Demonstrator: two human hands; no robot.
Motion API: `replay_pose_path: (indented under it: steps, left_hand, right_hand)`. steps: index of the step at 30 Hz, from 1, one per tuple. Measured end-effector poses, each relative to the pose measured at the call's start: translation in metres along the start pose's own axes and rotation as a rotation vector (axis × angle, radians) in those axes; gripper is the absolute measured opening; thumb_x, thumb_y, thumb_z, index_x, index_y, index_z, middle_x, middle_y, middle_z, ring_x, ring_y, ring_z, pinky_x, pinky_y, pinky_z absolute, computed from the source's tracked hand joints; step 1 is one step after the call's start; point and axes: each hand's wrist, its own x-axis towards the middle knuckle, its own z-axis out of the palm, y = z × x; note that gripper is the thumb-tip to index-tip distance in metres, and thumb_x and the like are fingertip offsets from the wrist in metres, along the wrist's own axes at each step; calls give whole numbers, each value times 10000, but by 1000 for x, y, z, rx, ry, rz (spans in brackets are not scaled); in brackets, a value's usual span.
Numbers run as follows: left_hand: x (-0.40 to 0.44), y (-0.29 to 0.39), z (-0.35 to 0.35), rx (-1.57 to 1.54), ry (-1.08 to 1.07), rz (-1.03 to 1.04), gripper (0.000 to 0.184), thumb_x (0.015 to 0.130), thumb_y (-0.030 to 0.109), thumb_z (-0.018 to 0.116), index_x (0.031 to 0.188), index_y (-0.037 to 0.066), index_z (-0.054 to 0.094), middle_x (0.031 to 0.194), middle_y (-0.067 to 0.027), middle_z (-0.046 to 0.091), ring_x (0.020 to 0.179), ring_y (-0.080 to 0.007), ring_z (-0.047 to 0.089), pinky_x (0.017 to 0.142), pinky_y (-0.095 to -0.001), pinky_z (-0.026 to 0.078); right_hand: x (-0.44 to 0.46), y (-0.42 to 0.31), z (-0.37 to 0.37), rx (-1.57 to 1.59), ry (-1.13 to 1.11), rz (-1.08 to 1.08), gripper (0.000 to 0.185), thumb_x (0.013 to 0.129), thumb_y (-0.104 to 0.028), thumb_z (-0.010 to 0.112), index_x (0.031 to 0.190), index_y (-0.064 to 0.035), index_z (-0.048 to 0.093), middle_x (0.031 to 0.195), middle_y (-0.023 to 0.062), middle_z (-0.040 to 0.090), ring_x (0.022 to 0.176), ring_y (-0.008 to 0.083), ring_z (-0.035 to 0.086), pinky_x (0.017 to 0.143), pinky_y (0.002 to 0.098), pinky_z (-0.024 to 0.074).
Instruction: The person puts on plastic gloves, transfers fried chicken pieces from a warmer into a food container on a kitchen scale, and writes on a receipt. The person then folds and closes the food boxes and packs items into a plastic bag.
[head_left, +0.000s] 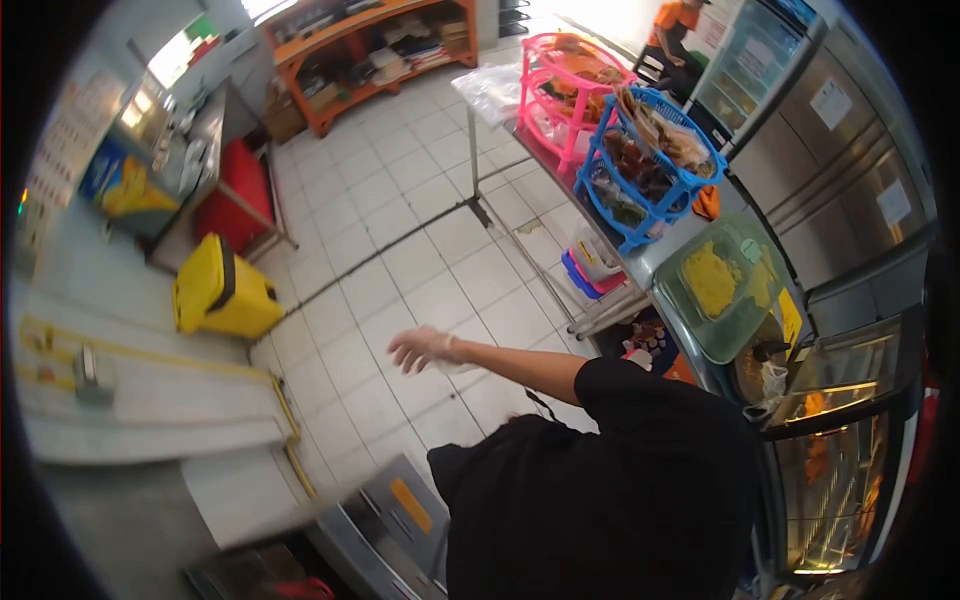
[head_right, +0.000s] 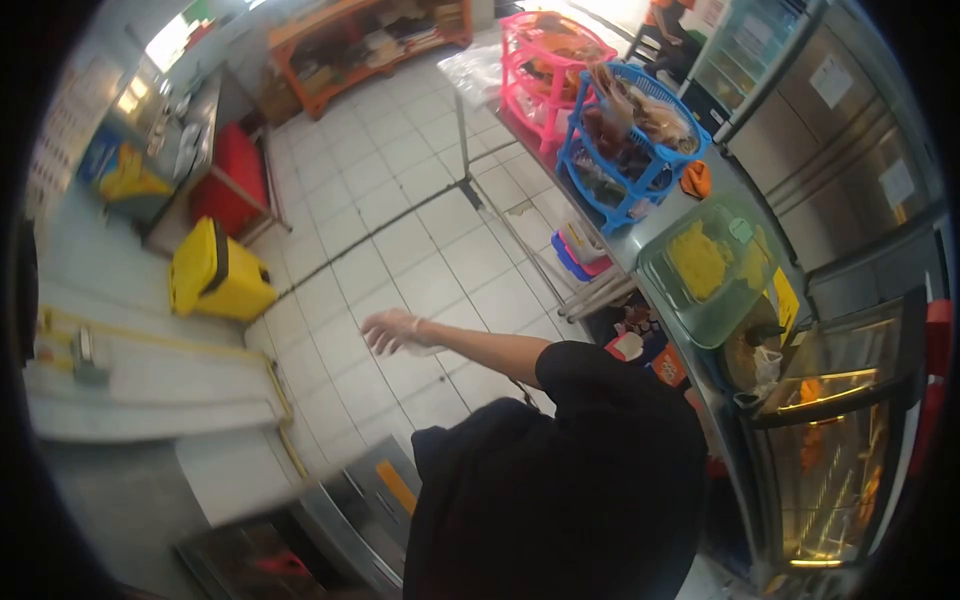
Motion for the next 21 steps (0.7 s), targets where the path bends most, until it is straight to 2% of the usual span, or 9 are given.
replay_pose_path:
  steps: [5, 9, 11, 12, 13, 14, 15, 17, 21]
  left_hand:
    - [152, 185, 133, -119, -274, 206, 304, 960, 379, 599, 1004, 79, 620, 856, -67, 660, 778, -171, 615, 733, -324, 523]
    - [280, 344, 234, -476, -697, 378, 303, 980, 392, 570, 933, 98, 628, 833, -59, 655, 756, -161, 609, 731, -311, 516]
    - [304, 460, 361, -622, -662, 334, 303, 1024, 380, 496, 938, 112, 609, 863, -43, 646, 809, -141, 593, 734, -302, 457]
    - [335, 507, 438, -497, -679, 379, 330, 1033, 399, 487, 1024, 97, 621, 909, -34, 635, 829, -137, 581, 727, -288, 446]
    - [364, 545, 520, -251, -555, 370, 350, 1031, 392, 508, 1116, 69, 612, 960, -30, 611, 861, -133, 559, 734, -294, 445]
    - [412, 572, 613, -67, -695, 461, 354, 1027, 357, 545, 1195, 49, 589, 1048, -45, 611, 903, -152, 558, 761, -307, 458]
    - [384, 653, 681, 85, -911, 591, 350, 1021, 329, 579, 1211, 36, 586, 1137, -69, 625, 951, -185, 575, 818, -316, 474]
    - [312, 764, 803, 13, -1163, 957, 331, 1032, 305, 570, 1198, 18, 580, 1169, -111, 624, 1092, -213, 601, 931, -334, 483]
    - [141, 939, 942, -93, -1741, 1235, 279, 1032, 243, 571, 1210, 29, 587, 1141, -105, 629, 1155, -202, 573, 931, -367, 487]
  right_hand:
    - [81, -111, -58, 140, -278, -237, 571, 989, -545, 461, 1311, -90, 585, 1187, 152, 670, 1088, 283, 645, 919, 447, 483]
    - [100, -226, -159, 416, -389, -420, 816, 965, -716, 342, 1525, -123, 369, 1464, 176, 491, 1316, 355, 497, 1047, 512, 404]
    - [92, -291, -204, 667, -372, -581, 904, 933, -779, 297, 1584, -152, 262, 1578, 214, 330, 1417, 432, 356, 1099, 594, 334]
    - [82, -329, -228, 763, -308, -666, 940, 915, -806, 289, 1599, -165, 222, 1615, 228, 250, 1458, 466, 274, 1125, 633, 290]
    - [84, -355, -247, 804, -278, -747, 952, 909, -812, 296, 1602, -165, 209, 1621, 238, 218, 1467, 473, 243, 1132, 646, 270]
    - [83, -383, -270, 828, -236, -844, 965, 903, -819, 304, 1604, -164, 197, 1626, 248, 185, 1476, 480, 212, 1139, 659, 250]
    - [80, -412, -296, 839, -192, -950, 978, 897, -825, 311, 1607, -164, 184, 1631, 258, 153, 1484, 487, 181, 1145, 673, 230]
    - [82, -458, -338, 759, -99, -1087, 991, 890, -832, 320, 1609, -166, 176, 1632, 255, 152, 1476, 499, 189, 1131, 653, 283]
    - [120, -511, -423, 716, 98, -1314, 1020, 873, -846, 344, 1614, -173, 152, 1629, 264, 150, 1471, 514, 188, 1127, 650, 300]
